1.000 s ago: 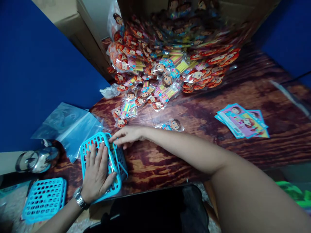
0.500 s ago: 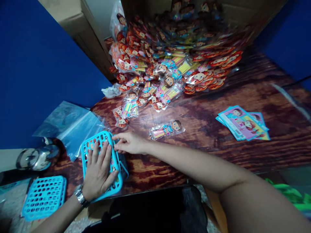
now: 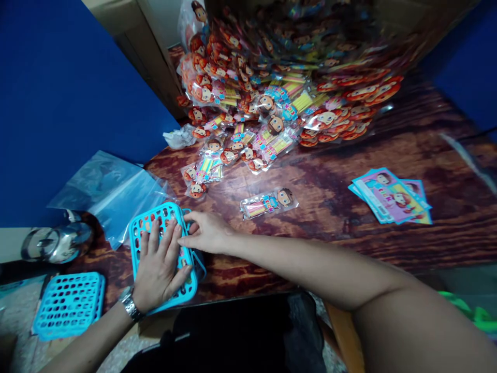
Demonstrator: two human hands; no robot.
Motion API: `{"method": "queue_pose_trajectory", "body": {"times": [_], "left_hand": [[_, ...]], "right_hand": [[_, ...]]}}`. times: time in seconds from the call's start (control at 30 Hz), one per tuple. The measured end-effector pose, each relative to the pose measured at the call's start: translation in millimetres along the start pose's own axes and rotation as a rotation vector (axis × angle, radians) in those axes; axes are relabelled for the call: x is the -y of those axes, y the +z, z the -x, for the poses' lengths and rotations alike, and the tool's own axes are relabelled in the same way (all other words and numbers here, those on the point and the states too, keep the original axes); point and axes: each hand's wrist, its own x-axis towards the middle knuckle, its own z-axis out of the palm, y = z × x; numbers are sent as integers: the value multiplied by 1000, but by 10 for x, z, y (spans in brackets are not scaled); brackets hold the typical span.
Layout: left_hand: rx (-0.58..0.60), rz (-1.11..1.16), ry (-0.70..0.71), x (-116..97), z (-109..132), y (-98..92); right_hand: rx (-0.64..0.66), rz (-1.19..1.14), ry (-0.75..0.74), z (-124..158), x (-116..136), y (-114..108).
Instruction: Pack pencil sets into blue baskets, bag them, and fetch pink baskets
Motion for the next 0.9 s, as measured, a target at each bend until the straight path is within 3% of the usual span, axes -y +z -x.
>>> {"method": "queue_pose_trajectory", "body": {"times": [0.3,0.5,0.7,0.9], "left_hand": [[12,46,-12,-13,-35,5],[-5,59,-13,-16,-26,-11],[2,70,-23,-39,-49,4],[-17,128,-47,-57,-50,2]], "right_hand": [[191,-347,283,-29,248,-106],[173,-314,202,38,140,-57],[80,-93,100,35,65,33],[128,69,29,67,86,34]]}}
